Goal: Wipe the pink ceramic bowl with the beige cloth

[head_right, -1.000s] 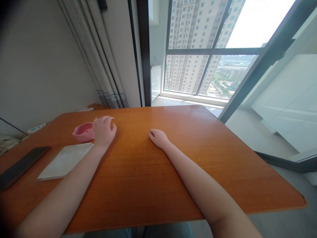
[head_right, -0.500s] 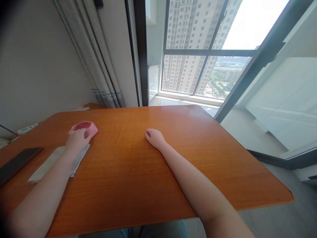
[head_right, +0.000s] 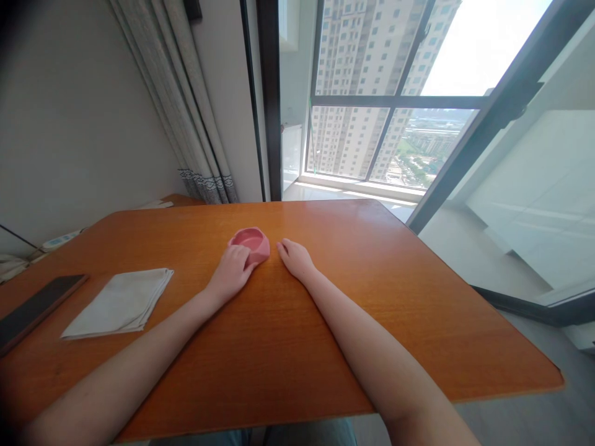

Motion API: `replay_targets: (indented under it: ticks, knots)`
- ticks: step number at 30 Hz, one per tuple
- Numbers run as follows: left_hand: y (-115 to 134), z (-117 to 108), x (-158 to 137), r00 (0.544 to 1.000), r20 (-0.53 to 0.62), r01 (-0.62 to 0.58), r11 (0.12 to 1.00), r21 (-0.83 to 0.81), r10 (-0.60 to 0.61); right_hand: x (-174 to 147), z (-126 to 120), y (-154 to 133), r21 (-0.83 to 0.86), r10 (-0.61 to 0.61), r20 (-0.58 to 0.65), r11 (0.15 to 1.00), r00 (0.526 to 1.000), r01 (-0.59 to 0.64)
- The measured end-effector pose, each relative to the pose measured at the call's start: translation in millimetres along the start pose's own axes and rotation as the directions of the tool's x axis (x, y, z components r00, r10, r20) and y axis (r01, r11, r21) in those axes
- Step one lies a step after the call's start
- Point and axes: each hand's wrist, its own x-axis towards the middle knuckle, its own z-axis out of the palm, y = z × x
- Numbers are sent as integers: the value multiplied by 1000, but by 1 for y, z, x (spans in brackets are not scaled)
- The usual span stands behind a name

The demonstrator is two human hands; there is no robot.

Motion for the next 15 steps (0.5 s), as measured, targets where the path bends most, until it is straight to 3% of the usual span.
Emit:
replay_targets:
  ticks: [10,13,15]
  knots:
    - [-5,-6,0,992,106,-63,992,-112,75,-1,0,1,4,-43,39,999,998,42]
    - [-18,-22,-6,991,120,-48,991,-128,64,0,0,4,37,-47,40,998,998,45]
    - [-40,-42,-19,993,121,26,996,-81,-16,0,0,5,64,-45,44,997,998,42]
